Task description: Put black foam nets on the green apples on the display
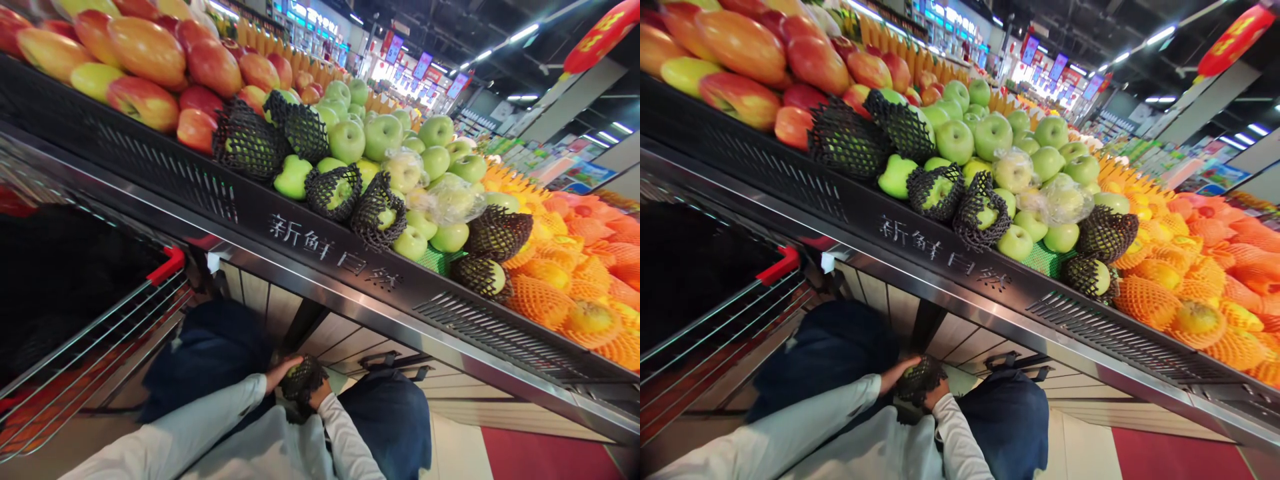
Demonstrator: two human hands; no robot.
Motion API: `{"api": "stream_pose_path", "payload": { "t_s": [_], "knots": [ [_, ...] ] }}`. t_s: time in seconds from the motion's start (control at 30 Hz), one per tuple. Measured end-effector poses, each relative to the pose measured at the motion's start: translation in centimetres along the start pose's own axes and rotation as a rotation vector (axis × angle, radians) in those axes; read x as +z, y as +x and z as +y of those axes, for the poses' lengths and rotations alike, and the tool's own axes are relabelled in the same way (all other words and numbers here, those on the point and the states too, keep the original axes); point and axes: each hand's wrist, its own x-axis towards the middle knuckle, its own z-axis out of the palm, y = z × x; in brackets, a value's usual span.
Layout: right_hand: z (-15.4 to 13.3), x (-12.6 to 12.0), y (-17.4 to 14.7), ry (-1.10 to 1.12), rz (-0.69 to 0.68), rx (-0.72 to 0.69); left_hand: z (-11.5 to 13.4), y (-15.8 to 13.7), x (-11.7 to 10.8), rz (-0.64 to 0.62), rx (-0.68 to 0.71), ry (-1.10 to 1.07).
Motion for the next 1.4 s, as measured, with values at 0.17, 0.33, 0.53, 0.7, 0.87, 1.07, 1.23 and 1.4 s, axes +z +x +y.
{"api": "stream_pose_path", "payload": {
  "t_s": [0.17, 0.33, 0.53, 0.7, 0.87, 1.07, 1.23, 1.4],
  "knots": [
    [0.0, -0.5, 0.0, 0.045, -0.085, -0.011, 0.1, -0.3, 0.0, 0.021, 0.019, 0.087],
    [-0.1, -0.8, -0.2, 0.098, -0.042, -0.016, 0.1, -0.8, 0.2, -0.025, 0.027, 0.145],
    [0.0, -0.8, -0.4, 0.174, 0.067, 0.026, 0.2, -1.5, 0.6, -0.035, 0.066, 0.124],
    [0.2, -1.5, 0.2, 0.285, 0.247, 0.089, 0.5, -0.8, 0.2, 0.022, 0.031, -0.028],
    [1.6, -3.3, 0.8, 0.496, 0.509, 0.204, 1.9, -0.2, -0.8, 0.092, -0.048, -0.204],
    [2.5, -2.3, 1.5, 0.775, 0.48, 0.317, 1.9, -0.7, -0.2, -0.011, -0.124, -0.274],
    [1.7, 0.0, 1.4, 0.839, 0.346, 0.263, 1.3, -0.8, 0.0, -0.019, -0.148, -0.25],
    [2.0, -0.8, 1.4, 0.756, 0.348, 0.234, 1.4, -1.0, -0.1, -0.002, -0.151, -0.223]
  ]
}}
